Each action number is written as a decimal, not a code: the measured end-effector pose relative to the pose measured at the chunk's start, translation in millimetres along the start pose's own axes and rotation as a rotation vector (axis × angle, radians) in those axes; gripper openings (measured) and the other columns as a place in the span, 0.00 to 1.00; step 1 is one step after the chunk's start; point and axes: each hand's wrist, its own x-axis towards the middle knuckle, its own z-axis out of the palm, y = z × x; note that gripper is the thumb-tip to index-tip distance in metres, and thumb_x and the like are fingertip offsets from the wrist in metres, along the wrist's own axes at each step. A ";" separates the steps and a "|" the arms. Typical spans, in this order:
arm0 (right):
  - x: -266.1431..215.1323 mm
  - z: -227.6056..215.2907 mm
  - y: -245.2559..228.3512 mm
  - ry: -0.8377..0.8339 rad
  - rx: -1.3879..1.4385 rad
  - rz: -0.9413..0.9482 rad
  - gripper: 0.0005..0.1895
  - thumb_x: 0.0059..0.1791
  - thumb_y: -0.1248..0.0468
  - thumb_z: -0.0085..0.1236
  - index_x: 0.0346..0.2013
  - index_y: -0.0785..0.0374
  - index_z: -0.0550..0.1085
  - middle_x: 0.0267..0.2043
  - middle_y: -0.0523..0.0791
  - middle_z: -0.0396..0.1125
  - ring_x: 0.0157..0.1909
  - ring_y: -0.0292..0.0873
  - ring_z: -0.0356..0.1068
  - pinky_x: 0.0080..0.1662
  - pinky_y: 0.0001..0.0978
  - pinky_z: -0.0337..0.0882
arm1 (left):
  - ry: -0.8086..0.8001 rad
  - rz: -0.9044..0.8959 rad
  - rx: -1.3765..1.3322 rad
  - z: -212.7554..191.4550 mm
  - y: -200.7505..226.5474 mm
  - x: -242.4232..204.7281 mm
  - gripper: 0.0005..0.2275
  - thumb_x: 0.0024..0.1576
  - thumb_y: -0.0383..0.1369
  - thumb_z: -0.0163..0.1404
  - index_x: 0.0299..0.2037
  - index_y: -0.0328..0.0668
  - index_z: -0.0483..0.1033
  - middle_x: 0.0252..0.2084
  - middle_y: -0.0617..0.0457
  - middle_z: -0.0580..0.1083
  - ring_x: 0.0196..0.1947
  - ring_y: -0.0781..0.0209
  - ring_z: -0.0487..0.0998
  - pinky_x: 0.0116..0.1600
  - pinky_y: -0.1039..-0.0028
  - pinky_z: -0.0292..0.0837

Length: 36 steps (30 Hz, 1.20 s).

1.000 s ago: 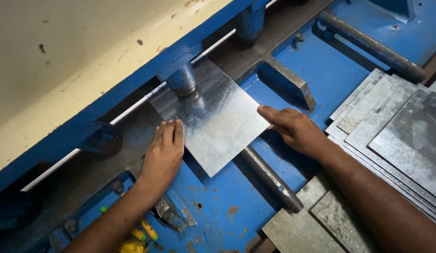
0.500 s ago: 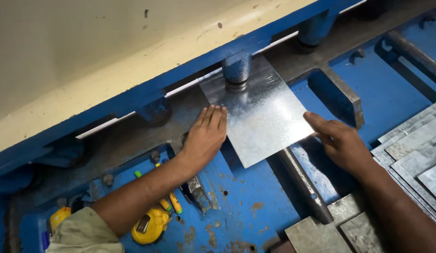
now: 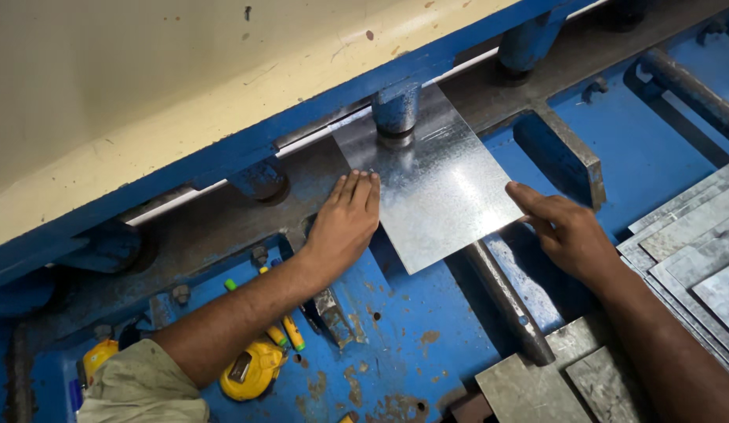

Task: The person repeatedly picks up rectangular metal sheets from a stack, places them into a blue industrial cutting machine, and operates the lever to cut the sheets. The cut pieces are then placed back onto the stack. The process is repeated multiple times throughout the video.

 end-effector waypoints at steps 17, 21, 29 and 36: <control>-10.5 1.0 -0.9 0.069 -0.075 -0.189 0.33 0.52 0.74 0.55 0.72 0.56 0.64 0.73 0.52 0.62 0.68 0.55 0.66 0.66 0.43 0.67 | -0.050 -0.051 -0.116 6.6 9.4 -8.3 0.36 0.53 0.45 0.49 0.64 0.15 0.64 0.61 0.27 0.68 0.65 0.34 0.68 0.71 0.43 0.58; -6.5 -1.2 -3.0 0.101 -0.028 0.007 0.39 0.52 0.65 0.62 0.76 0.55 0.56 0.67 0.55 0.64 0.59 0.55 0.70 0.58 0.44 0.72 | -0.269 -0.088 -0.052 -23.6 20.5 2.9 0.53 0.50 0.74 0.40 0.55 0.12 0.71 0.56 0.22 0.69 0.59 0.27 0.68 0.64 0.33 0.55; -7.7 -1.8 -1.1 0.199 -0.207 -0.105 0.38 0.58 0.54 0.54 0.79 0.61 0.53 0.75 0.60 0.55 0.68 0.64 0.62 0.65 0.55 0.65 | -0.673 -0.241 0.043 -77.4 42.8 17.4 0.59 0.38 0.82 0.39 0.51 0.20 0.75 0.61 0.22 0.64 0.60 0.17 0.64 0.56 0.24 0.54; -28.6 -34.6 -30.1 0.142 -0.529 -0.126 0.39 0.52 0.50 0.55 0.74 0.61 0.58 0.77 0.56 0.54 0.68 0.62 0.61 0.64 0.54 0.63 | -0.515 -0.284 -0.219 -74.0 59.7 31.6 0.55 0.43 0.73 0.50 0.65 0.22 0.64 0.62 0.26 0.66 0.55 0.29 0.75 0.58 0.34 0.68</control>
